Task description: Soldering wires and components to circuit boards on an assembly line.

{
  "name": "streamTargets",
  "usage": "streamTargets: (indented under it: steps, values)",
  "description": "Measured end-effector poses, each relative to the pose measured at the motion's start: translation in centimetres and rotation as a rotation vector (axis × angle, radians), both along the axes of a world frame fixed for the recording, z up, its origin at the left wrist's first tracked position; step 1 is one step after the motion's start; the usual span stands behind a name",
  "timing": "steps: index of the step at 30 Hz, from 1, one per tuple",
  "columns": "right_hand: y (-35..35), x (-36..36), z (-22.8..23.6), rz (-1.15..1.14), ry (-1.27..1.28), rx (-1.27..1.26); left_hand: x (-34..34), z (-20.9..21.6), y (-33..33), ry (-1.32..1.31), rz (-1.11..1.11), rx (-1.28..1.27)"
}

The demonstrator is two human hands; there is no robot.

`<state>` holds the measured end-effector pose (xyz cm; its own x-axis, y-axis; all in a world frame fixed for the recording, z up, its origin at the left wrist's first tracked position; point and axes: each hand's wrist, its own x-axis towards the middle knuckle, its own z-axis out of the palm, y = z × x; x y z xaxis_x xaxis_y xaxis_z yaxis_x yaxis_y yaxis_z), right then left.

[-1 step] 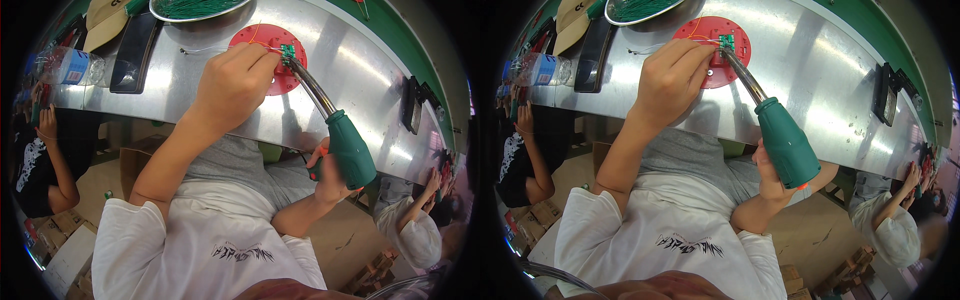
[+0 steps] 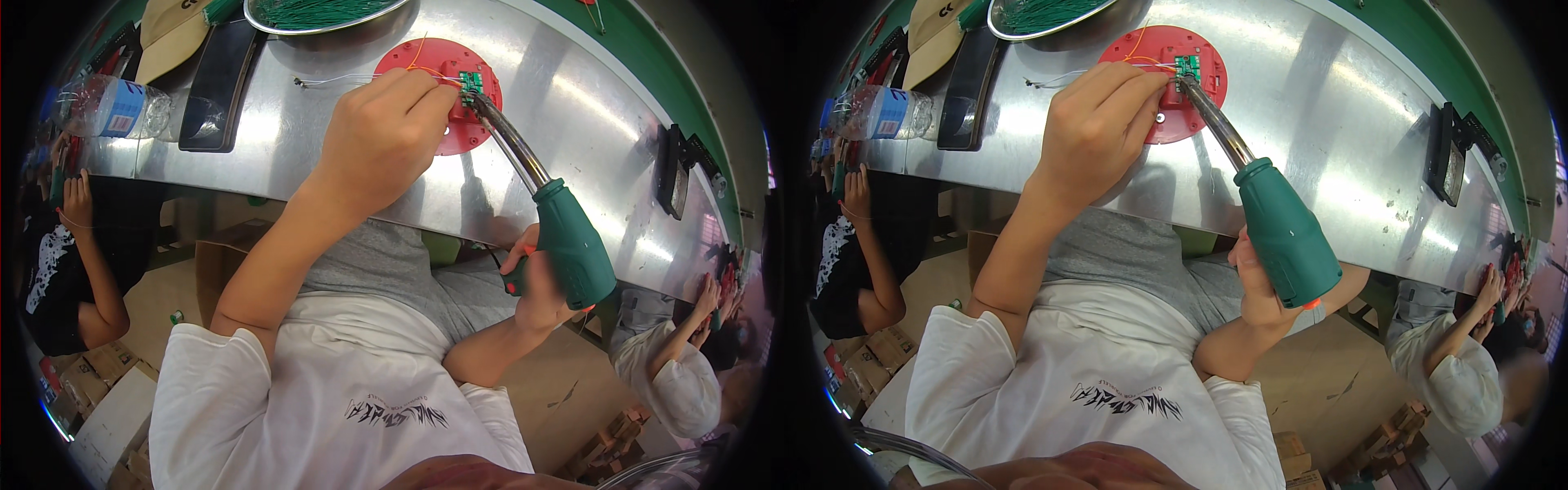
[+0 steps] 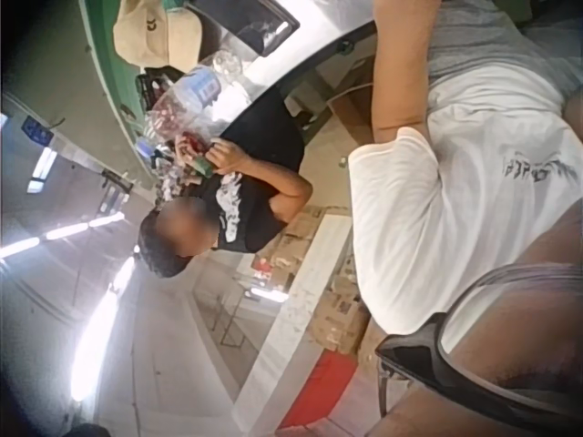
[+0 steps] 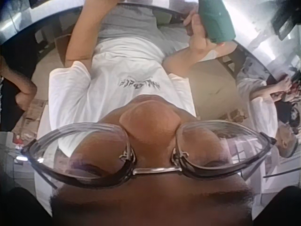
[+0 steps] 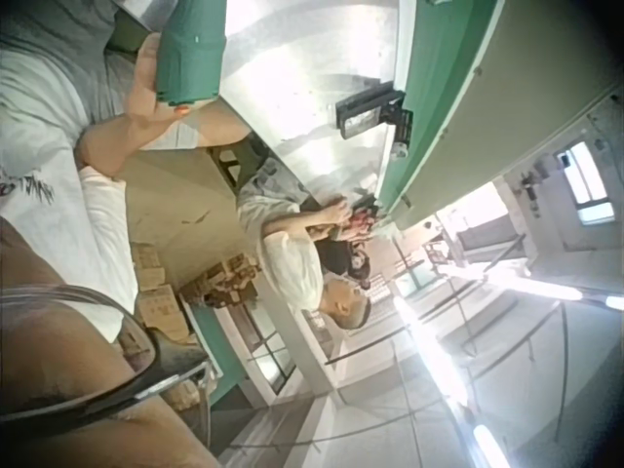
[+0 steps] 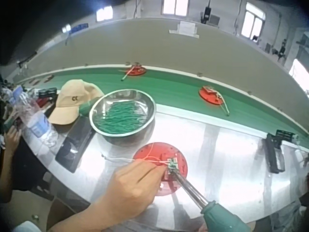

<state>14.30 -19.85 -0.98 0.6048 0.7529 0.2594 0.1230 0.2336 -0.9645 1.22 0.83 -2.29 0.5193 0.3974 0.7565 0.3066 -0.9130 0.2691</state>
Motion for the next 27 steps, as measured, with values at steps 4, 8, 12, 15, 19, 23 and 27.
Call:
streamTargets:
  steps: [4,8,12,15,19,23,27]
  values:
    - [0.2,0.4,0.3,0.06,0.059,0.014,0.1,-0.1,0.0,-0.009,0.003,-0.002]
    - [0.4,0.2,0.4,-0.022,0.097,0.033,0.0,-0.1,0.0,-0.004,-0.002,-0.008]
    - [-0.1,1.4,0.2,-0.091,-0.086,0.105,0.0,-0.1,0.0,-0.009,-0.013,-0.021]
    - [-0.3,1.8,-0.2,-0.125,-0.035,0.159,-0.1,-0.2,0.0,-0.001,-0.014,-0.017]
    - [-0.3,2.2,-0.3,-0.144,-0.019,0.173,-0.1,0.1,0.0,0.016,-0.016,-0.019]
    - [-0.2,2.5,-0.5,-0.181,-0.038,0.176,-0.1,0.0,0.2,-0.006,-0.03,0.003]
    - [-0.5,2.9,-0.7,-0.203,-0.001,0.202,-0.3,0.7,-0.1,0.022,-0.048,-0.076]
